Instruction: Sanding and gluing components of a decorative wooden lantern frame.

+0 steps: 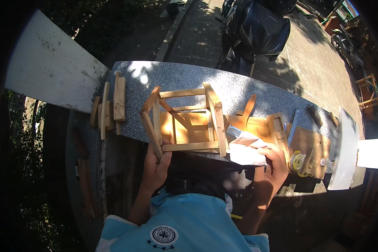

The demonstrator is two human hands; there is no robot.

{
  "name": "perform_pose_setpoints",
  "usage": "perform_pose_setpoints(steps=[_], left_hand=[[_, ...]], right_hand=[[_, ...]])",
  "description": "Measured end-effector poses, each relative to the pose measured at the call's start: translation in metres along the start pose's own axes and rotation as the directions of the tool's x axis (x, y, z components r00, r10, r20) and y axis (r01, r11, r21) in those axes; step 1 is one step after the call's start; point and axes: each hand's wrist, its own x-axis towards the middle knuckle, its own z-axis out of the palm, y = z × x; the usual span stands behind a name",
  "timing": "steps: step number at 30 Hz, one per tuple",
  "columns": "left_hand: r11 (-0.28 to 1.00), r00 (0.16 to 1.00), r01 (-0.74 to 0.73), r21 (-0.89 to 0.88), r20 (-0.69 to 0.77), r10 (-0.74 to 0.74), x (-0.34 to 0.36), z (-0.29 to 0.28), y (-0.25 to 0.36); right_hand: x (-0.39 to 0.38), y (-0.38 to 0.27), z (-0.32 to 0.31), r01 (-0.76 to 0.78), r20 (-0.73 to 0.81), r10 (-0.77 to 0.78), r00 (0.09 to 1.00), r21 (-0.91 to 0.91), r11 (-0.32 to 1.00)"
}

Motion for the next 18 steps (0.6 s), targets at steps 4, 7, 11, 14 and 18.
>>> perform_pose_setpoints(steps=[4,7,11,14,18], left_hand=[[1.000,1.000,0.024,-0.010,-0.002,-0.024,0.004,-0.003,0.006],[0.999,0.998,0.045,-0.006,0.040,-0.045,0.004,-0.003,0.009],[1.000,0.993,0.024,0.000,-0.119,-0.024,0.001,0.006,0.003],[1.000,0.995,0.012,0.024,-0.101,-0.010,-0.001,0.005,-0.001],[1.000,0.993,0.013,0.011,-0.119,-0.011,-0.001,0.000,-0.007]], right_hand=[[-0.013,0.037,-0.006,-0.060,-0.113,0.037,0.993,-0.206,0.977],[-0.026,0.063,-0.001,-0.209,-0.198,0.157,0.968,-0.280,0.937],[-0.038,0.087,0.004,-0.216,-0.227,0.152,0.962,-0.293,0.931],[-0.041,0.095,0.005,-0.206,-0.243,0.128,0.962,-0.327,0.922],[-0.042,0.101,0.008,-0.210,-0.336,0.093,0.937,-0.332,0.920]])
